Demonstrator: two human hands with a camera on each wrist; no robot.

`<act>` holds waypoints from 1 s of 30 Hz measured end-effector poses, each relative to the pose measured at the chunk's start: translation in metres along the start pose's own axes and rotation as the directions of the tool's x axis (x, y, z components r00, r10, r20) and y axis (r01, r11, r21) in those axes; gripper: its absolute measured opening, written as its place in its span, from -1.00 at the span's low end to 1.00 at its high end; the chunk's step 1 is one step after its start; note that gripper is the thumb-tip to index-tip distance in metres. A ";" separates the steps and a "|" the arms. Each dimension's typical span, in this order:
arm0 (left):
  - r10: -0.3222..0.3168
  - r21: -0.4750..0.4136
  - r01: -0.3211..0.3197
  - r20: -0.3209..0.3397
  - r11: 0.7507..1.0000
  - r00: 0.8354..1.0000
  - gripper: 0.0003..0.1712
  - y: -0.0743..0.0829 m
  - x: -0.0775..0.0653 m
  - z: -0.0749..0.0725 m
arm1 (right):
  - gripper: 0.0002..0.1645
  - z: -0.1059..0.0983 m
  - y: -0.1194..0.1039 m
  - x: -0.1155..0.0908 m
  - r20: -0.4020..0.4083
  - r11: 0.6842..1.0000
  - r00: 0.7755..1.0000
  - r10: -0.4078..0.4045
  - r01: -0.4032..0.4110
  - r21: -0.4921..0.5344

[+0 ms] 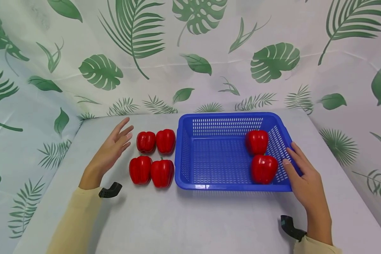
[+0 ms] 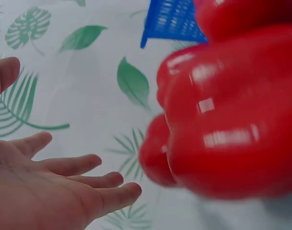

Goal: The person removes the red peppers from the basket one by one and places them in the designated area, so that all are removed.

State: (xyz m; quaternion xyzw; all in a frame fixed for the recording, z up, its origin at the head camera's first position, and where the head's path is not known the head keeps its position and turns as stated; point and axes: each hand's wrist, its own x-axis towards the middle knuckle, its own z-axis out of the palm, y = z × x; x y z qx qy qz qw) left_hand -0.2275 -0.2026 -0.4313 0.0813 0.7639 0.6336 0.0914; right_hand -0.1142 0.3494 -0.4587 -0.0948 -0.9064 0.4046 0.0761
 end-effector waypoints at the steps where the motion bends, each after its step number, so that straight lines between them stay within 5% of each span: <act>1: 0.011 -0.023 -0.011 0.008 1.000 1.000 -0.13 0.003 0.001 0.002 | -0.24 0.000 0.000 0.000 0.000 1.000 1.000 0.000 0.000 -0.002; 7: 0.052 -0.121 -0.045 0.055 0.992 0.997 -0.16 0.016 0.007 0.019 | -0.26 -0.001 -0.003 0.001 0.000 1.000 1.000 -0.004 0.004 -0.010; 30: 0.113 -0.180 -0.093 0.101 0.979 0.988 -0.25 0.051 0.037 0.082 | -0.25 0.000 0.000 -0.001 0.004 1.000 1.000 0.006 -0.006 -0.013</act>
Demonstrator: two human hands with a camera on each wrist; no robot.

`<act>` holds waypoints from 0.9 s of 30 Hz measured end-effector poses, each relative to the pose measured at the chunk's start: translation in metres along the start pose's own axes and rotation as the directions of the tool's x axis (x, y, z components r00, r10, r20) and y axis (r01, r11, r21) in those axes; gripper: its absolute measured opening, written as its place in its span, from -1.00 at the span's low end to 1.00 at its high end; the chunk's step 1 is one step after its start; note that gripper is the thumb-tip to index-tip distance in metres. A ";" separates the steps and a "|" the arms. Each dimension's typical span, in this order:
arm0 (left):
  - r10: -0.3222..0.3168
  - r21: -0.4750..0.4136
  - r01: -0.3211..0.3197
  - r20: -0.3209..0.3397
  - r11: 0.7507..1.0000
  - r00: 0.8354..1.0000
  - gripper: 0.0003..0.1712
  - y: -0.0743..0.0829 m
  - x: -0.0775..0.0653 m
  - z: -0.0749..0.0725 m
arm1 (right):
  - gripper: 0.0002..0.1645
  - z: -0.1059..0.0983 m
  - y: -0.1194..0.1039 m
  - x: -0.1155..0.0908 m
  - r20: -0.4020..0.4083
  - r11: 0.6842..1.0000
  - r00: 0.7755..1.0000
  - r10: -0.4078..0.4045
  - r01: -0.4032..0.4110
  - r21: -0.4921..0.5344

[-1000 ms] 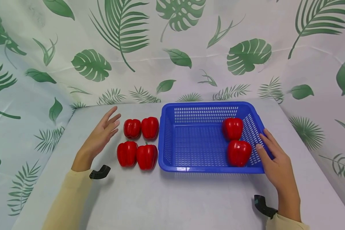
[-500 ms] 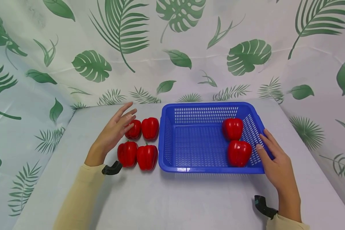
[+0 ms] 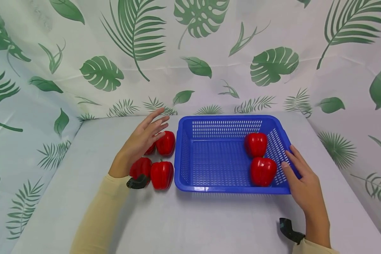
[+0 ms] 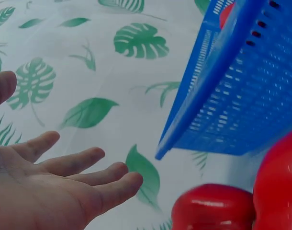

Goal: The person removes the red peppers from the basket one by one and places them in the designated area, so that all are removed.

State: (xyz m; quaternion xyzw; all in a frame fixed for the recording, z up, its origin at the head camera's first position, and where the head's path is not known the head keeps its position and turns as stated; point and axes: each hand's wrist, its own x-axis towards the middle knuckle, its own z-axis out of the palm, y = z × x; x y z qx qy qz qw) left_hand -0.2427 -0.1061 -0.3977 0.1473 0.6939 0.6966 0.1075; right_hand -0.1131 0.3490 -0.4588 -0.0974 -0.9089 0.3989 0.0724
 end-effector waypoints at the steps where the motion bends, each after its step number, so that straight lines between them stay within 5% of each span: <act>1: -0.001 -0.010 0.001 0.005 1.000 1.000 -0.25 0.000 0.002 0.002 | -0.25 0.000 0.000 0.000 0.001 1.000 1.000 -0.001 0.001 0.000; 27: 0.024 -0.025 -0.020 0.163 0.999 0.986 -0.27 0.017 0.042 0.074 | -0.27 0.001 0.000 -0.001 -0.019 1.000 1.000 -0.018 0.018 -0.005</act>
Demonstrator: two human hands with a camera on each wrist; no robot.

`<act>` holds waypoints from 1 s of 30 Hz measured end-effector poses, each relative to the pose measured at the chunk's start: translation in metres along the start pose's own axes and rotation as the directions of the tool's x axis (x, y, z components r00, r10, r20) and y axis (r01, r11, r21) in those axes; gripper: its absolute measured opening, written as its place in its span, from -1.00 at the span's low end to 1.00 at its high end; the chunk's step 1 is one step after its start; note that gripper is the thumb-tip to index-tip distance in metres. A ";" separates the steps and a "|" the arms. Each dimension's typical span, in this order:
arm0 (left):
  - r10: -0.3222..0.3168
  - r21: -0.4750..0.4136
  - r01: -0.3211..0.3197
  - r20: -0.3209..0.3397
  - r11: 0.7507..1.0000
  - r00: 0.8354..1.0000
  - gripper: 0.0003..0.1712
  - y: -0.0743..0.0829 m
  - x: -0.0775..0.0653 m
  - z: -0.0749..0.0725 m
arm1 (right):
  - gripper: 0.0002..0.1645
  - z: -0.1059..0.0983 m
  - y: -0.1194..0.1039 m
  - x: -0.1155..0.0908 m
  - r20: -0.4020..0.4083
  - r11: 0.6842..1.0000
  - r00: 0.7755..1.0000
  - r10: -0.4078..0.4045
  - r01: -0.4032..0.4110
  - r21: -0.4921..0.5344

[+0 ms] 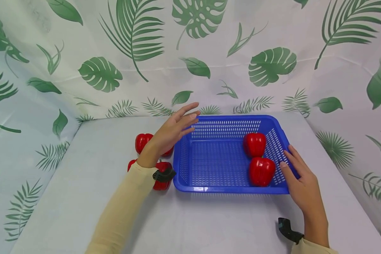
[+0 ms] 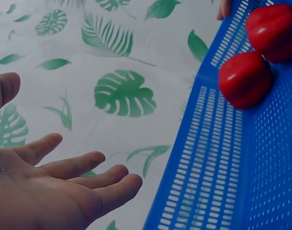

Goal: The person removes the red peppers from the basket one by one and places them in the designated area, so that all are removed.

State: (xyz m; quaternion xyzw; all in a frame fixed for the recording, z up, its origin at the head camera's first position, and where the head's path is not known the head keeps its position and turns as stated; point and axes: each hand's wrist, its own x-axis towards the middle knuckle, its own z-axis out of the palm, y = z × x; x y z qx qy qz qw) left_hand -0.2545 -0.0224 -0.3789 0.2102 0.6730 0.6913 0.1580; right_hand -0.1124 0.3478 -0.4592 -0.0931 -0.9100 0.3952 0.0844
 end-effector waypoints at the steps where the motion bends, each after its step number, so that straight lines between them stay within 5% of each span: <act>1: 0.003 -0.002 -0.003 0.011 1.000 1.000 -0.27 -0.001 0.002 0.003 | -0.27 0.000 0.000 0.000 0.000 1.000 1.000 0.000 0.000 0.000; 17: -0.002 0.014 0.001 0.087 1.000 0.996 -0.31 -0.002 0.029 0.039 | -0.27 0.000 0.000 0.000 -0.002 1.000 1.000 -0.009 0.009 0.011; 30: -0.089 0.090 0.080 0.100 0.993 0.991 -0.27 -0.012 0.050 0.063 | -0.28 0.000 0.002 0.001 -0.008 0.999 0.999 -0.038 0.038 0.021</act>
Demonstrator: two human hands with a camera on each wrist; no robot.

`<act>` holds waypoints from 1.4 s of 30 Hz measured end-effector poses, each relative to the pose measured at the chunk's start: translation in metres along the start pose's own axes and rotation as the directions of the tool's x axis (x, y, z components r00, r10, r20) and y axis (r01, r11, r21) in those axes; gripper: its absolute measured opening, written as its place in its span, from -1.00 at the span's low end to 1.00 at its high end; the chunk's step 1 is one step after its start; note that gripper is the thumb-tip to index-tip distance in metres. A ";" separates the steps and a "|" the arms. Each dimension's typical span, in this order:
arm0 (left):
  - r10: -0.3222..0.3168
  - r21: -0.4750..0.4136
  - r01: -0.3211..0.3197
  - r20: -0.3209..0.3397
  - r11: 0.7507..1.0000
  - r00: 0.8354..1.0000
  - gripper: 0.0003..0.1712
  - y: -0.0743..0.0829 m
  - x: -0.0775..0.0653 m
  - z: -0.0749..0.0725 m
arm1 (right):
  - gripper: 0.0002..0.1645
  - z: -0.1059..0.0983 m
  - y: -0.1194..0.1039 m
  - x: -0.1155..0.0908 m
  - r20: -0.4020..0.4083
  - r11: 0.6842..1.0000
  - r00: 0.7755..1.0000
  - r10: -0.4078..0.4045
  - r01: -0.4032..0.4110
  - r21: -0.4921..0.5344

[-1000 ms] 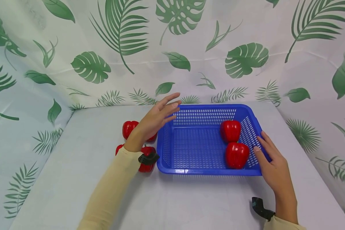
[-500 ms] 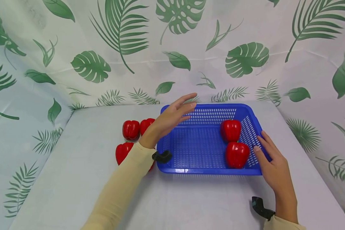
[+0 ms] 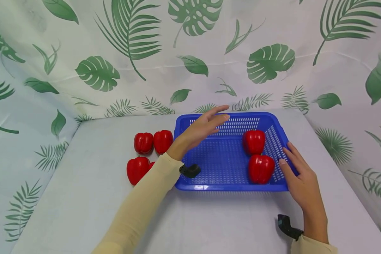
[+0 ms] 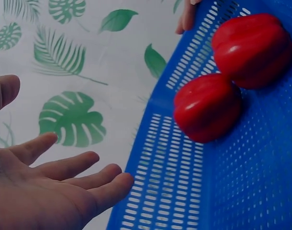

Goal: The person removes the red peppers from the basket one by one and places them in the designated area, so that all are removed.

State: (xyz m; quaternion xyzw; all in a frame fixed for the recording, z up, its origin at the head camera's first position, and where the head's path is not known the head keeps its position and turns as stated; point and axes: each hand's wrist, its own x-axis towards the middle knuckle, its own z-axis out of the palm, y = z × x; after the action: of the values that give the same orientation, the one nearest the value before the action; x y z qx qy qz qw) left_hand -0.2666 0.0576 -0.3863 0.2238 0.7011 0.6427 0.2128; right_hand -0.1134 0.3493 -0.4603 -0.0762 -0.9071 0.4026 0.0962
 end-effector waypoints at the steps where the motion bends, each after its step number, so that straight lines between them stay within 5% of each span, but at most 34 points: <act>1: -0.006 0.004 0.006 0.000 1.000 1.000 -0.27 -0.001 0.002 0.001 | -0.28 0.000 0.000 0.000 0.001 1.000 1.000 -0.001 0.001 0.000; 21: -0.127 0.064 0.127 -0.003 0.990 0.992 -0.27 -0.015 0.036 0.041 | -0.27 -0.002 0.001 -0.002 -0.010 1.000 1.000 -0.007 0.007 0.002; 42: -0.281 0.087 0.283 -0.034 0.955 0.959 -0.32 -0.036 0.062 0.077 | -0.27 -0.002 0.001 -0.003 -0.011 1.000 1.000 -0.013 0.013 0.000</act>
State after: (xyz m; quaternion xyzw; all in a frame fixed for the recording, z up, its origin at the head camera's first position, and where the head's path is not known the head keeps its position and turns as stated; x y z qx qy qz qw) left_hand -0.2729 0.1530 -0.4290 0.1242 0.7566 0.5755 0.2844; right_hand -0.1100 0.3505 -0.4605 -0.0722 -0.9071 0.4016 0.1037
